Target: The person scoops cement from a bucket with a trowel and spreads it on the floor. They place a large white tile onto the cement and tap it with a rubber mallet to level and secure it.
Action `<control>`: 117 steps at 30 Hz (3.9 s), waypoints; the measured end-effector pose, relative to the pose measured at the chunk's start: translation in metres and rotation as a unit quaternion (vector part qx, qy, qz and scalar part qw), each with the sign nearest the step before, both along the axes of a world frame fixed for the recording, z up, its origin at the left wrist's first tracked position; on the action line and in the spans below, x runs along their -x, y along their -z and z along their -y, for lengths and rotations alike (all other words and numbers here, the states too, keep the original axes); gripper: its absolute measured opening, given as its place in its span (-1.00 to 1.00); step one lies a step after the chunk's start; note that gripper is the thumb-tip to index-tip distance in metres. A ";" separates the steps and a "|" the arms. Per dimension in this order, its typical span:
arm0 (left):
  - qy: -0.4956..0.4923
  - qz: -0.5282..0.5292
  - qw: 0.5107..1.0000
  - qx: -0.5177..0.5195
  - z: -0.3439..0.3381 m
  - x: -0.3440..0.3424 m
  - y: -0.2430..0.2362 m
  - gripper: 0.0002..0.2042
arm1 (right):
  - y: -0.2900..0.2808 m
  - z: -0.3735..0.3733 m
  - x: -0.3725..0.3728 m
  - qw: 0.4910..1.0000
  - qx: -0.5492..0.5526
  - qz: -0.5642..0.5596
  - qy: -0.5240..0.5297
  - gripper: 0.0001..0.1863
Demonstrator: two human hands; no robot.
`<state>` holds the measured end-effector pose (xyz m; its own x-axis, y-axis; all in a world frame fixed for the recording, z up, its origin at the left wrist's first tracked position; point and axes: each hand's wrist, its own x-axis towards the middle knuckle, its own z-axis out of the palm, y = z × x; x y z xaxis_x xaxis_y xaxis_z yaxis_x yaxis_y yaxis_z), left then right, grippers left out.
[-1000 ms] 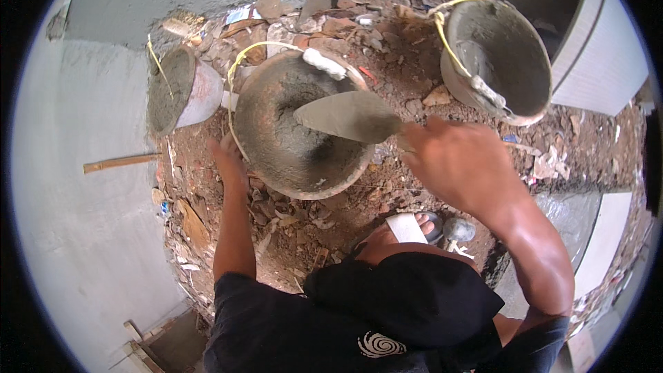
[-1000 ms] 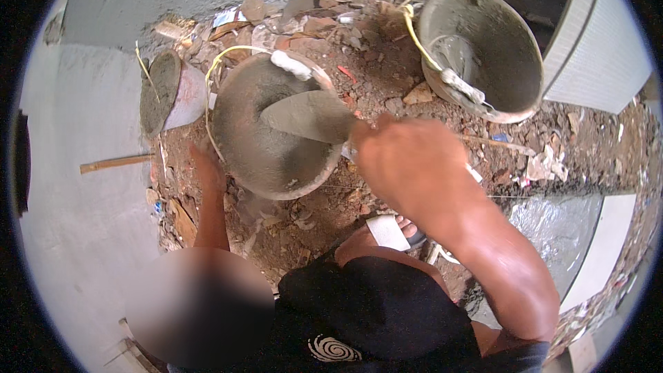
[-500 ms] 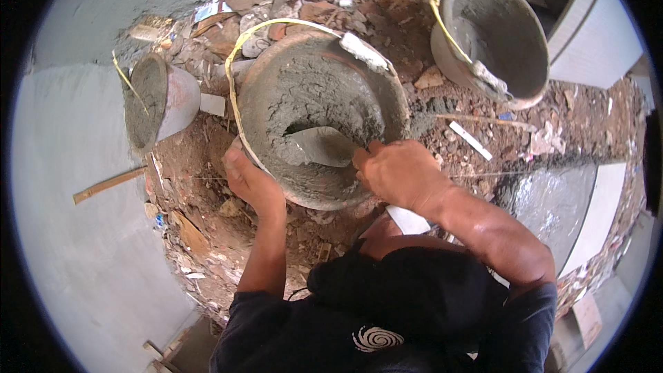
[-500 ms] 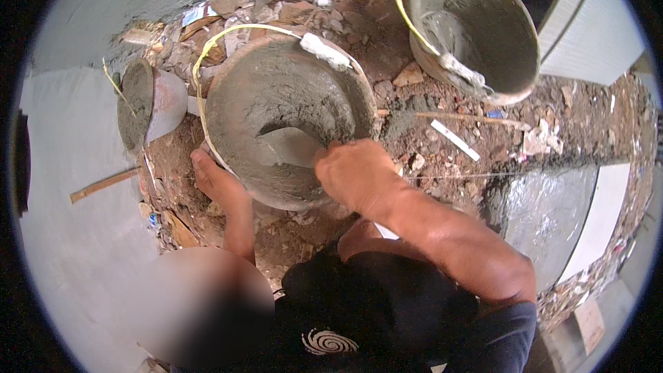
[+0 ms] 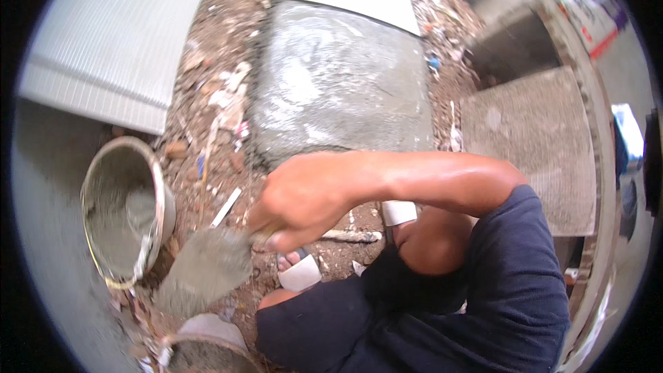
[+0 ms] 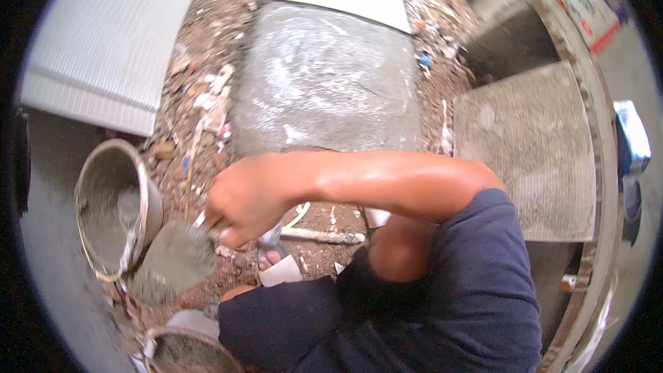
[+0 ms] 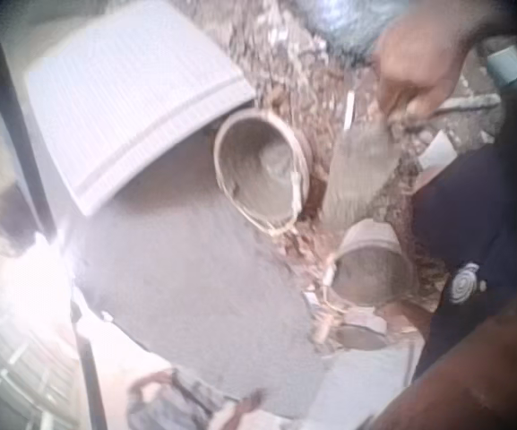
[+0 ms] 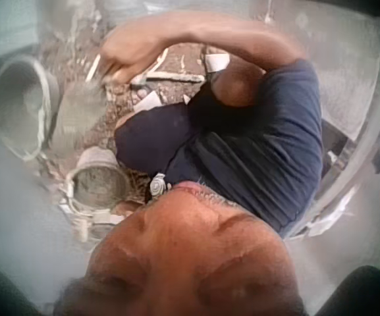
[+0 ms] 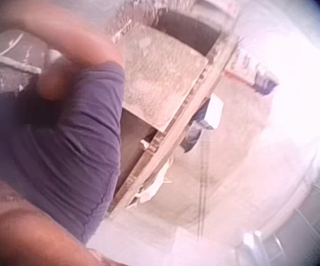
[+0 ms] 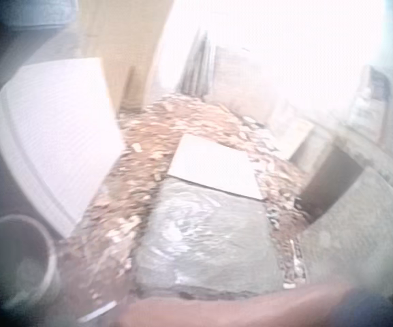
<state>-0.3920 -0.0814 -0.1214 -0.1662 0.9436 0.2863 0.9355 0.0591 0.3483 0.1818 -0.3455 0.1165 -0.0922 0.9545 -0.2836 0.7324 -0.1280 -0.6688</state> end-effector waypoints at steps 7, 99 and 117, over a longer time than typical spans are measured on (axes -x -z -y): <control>0.259 0.073 0.963 0.024 -0.027 -0.156 -0.085 -0.45 | 0.026 0.251 -0.074 0.896 -0.030 -0.027 0.442 -0.61; 0.574 -0.030 0.183 0.797 0.672 -0.600 0.047 -0.18 | 0.194 0.453 -0.338 0.581 0.022 -0.135 0.802 -0.59; 0.555 0.019 0.178 0.812 0.668 -0.592 0.059 -0.34 | 0.195 0.448 -0.341 0.525 -0.010 -0.207 0.826 -0.57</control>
<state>0.2002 -0.7499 -0.1803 0.4080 -0.7669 -0.4954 0.6838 -0.1029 0.7224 0.5231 -0.7938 -0.0790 0.8152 -0.1676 -0.5544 -0.5750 -0.3490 -0.7400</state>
